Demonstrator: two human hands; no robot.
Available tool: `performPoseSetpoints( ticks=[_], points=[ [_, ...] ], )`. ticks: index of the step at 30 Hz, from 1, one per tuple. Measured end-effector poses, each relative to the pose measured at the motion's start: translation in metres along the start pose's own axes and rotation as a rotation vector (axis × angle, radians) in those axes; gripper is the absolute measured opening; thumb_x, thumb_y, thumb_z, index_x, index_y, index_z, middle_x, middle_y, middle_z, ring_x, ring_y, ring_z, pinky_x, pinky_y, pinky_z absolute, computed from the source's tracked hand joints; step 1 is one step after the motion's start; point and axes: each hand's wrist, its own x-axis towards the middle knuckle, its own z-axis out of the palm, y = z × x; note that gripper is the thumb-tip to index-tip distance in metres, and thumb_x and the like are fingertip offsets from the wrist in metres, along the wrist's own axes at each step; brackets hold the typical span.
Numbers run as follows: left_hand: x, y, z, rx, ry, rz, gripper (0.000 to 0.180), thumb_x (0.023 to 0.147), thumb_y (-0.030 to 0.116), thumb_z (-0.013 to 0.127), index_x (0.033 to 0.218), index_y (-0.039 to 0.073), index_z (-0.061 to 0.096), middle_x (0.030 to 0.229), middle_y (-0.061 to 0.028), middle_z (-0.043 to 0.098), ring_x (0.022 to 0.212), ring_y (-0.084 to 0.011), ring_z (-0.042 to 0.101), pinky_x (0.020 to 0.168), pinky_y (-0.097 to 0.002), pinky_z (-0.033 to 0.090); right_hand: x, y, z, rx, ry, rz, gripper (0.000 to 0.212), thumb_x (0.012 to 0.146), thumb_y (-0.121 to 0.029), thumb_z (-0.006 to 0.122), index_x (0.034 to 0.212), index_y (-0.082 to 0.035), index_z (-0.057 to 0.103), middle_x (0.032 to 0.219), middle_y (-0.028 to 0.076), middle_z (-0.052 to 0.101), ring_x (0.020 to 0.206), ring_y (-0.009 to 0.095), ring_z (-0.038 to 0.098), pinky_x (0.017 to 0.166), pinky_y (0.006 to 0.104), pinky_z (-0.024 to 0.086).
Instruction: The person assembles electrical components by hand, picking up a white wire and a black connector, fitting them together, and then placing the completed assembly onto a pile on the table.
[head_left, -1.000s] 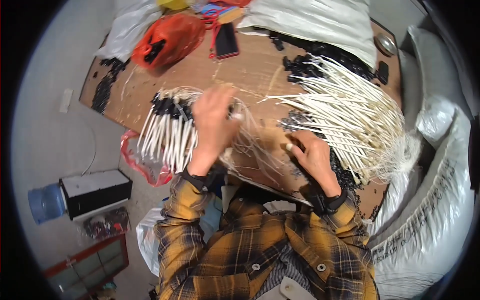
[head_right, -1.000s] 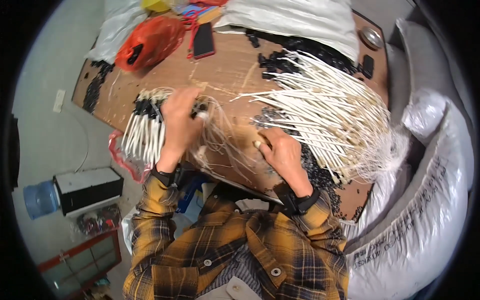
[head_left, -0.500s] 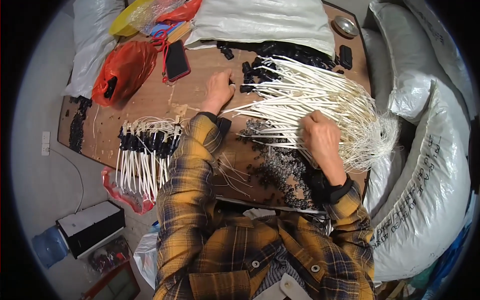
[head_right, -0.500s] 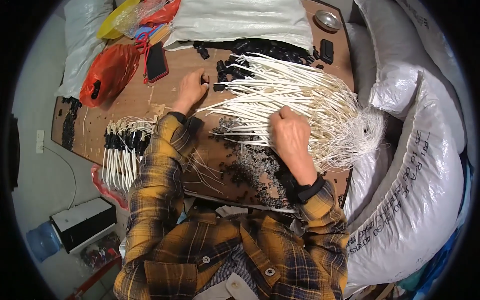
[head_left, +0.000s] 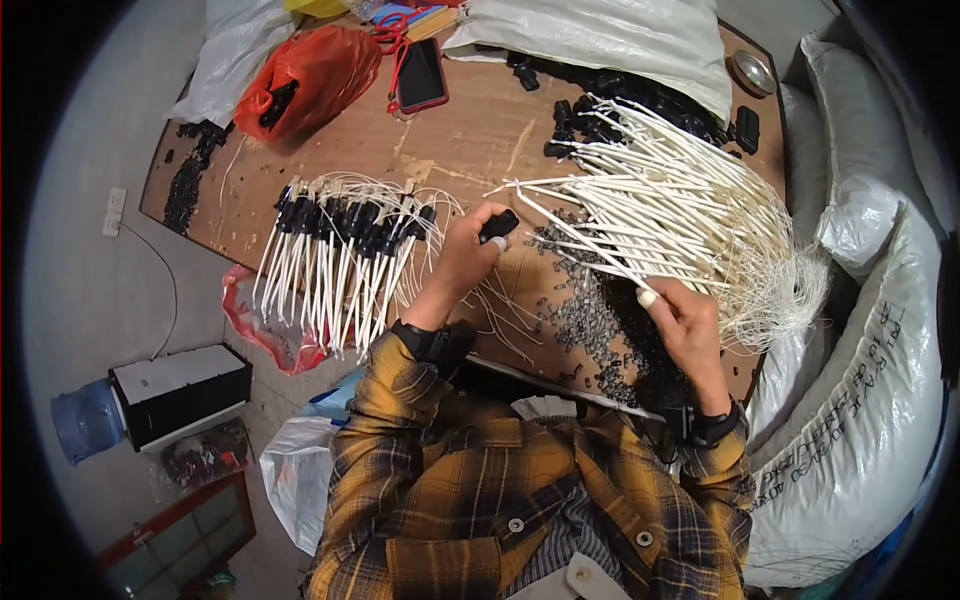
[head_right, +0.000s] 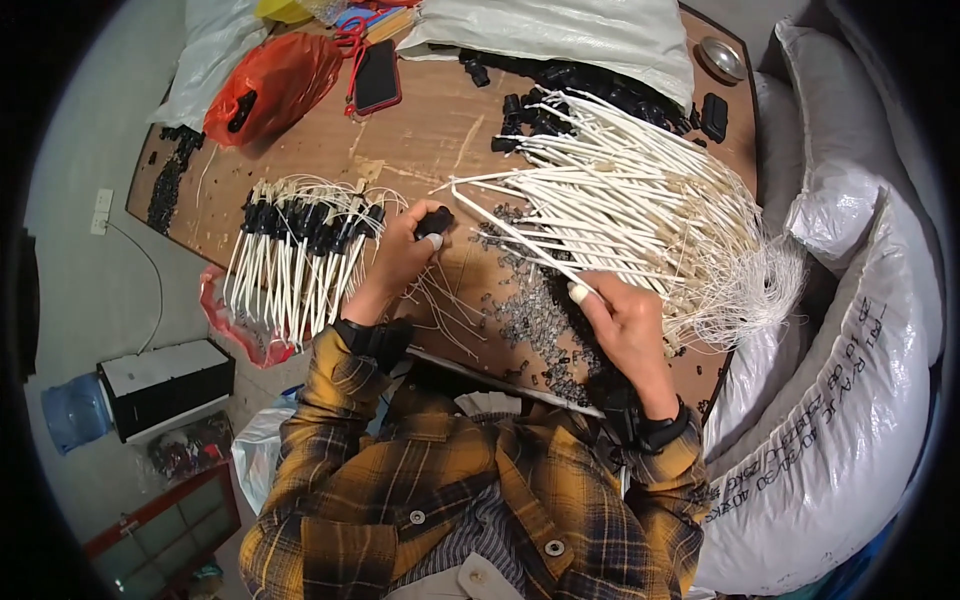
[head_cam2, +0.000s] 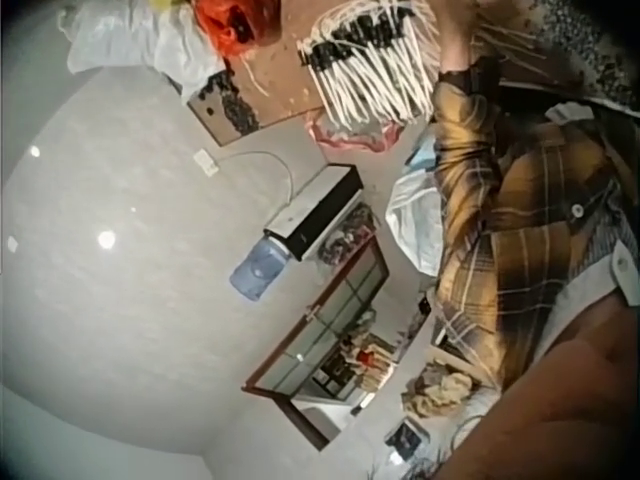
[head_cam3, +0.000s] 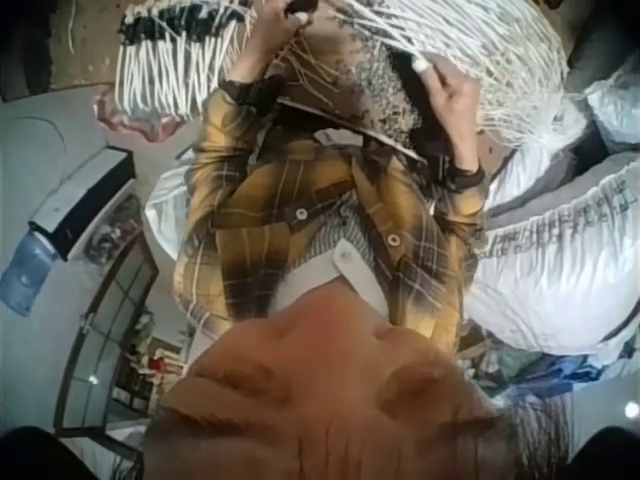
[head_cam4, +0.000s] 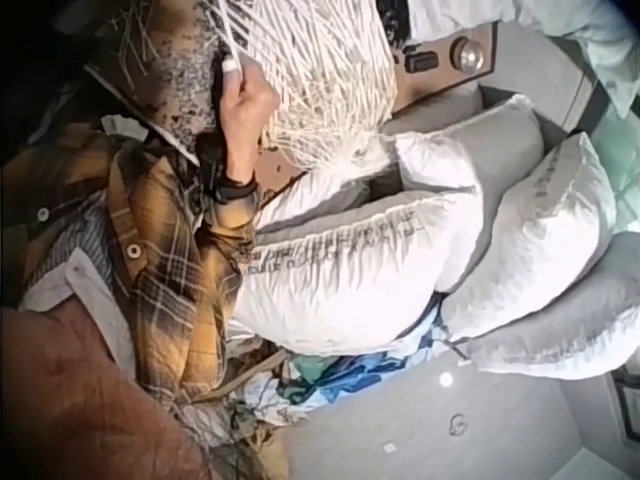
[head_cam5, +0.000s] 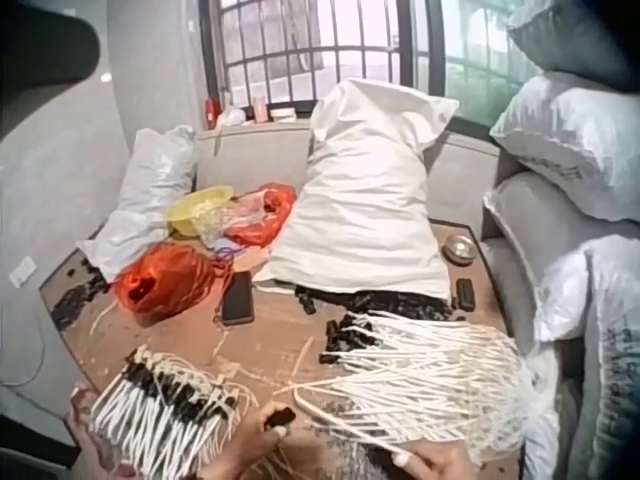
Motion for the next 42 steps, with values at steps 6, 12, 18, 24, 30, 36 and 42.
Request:
performPoseSetpoints(
  ticks=[6,12,18,24,30,36,42],
  points=[
    [-0.005,0.012,0.0,0.08,-0.13,0.09,0.027,0.076,-0.007,0.05,0.099,0.003,0.059,0.083,-0.0042,0.064,0.076,-0.0151,0.06,0.065,-0.0276,0.044,-0.023,0.01,0.002,0.025,-0.054,-0.122,0.016,0.08,-0.012,0.07,0.094,-0.005,0.07,0.067,0.012,0.063,0.053,0.027,0.059,0.05,0.0319,0.044],
    [-0.004,0.017,0.01,0.503,-0.166,0.652,0.013,0.082,-0.001,0.056,0.091,0.007,0.059,0.082,-0.0043,0.063,0.068,-0.0143,0.057,0.054,-0.0236,0.042,-0.022,0.005,0.001,-0.153,-0.101,-0.302,0.015,0.077,-0.008,0.068,0.092,-0.005,0.069,0.071,0.01,0.064,0.052,0.028,0.058,0.048,0.0332,0.044],
    [-0.046,0.047,0.076,0.838,-0.193,0.83,0.009,0.084,0.011,0.061,0.092,0.009,0.063,0.082,-0.0033,0.063,0.069,-0.02,0.06,0.055,-0.03,0.046,-0.007,0.008,0.051,-0.277,0.182,-0.254,0.027,0.076,-0.005,0.068,0.103,-0.004,0.065,0.074,0.01,0.063,0.065,0.025,0.062,0.056,0.0328,0.048],
    [-0.033,-0.002,0.0,0.542,0.011,-0.061,0.02,0.086,0.01,0.058,0.104,0.012,0.067,0.079,-0.0025,0.063,0.062,-0.013,0.058,0.057,-0.0247,0.047,-0.012,0.041,-0.002,1.251,-0.003,0.116,0.02,0.075,-0.015,0.07,0.092,-0.006,0.064,0.089,0.013,0.063,0.059,0.023,0.058,0.052,0.0314,0.046],
    [-0.036,0.022,0.052,-0.223,-0.144,-0.207,0.02,0.081,0.003,0.058,0.099,0.005,0.066,0.077,-0.0028,0.064,0.067,-0.0122,0.059,0.062,-0.0264,0.048,-0.008,-0.01,0.079,-0.286,-0.056,-0.335,0.025,0.081,-0.014,0.067,0.104,-0.007,0.064,0.059,0.008,0.053,0.052,0.018,0.058,0.05,0.0321,0.045],
    [-0.037,0.02,0.048,0.269,-0.216,0.069,0.034,0.074,-0.001,0.055,0.108,0.002,0.061,0.078,-0.0081,0.064,0.072,-0.0189,0.06,0.069,-0.0287,0.048,-0.01,-0.005,0.071,-0.009,-0.01,-0.085,0.018,0.081,-0.013,0.066,0.097,-0.006,0.067,0.061,0.013,0.058,0.052,0.026,0.059,0.05,0.0332,0.046],
    [-0.029,0.019,0.034,0.14,-0.397,0.036,0.041,0.073,-0.001,0.052,0.113,0.003,0.058,0.09,-0.0147,0.064,0.085,-0.0227,0.061,0.079,-0.0314,0.047,-0.007,-0.005,0.071,-0.121,0.138,-0.156,0.01,0.081,-0.011,0.065,0.089,-0.006,0.069,0.067,0.015,0.063,0.054,0.027,0.061,0.051,0.0325,0.046]
  ],
)
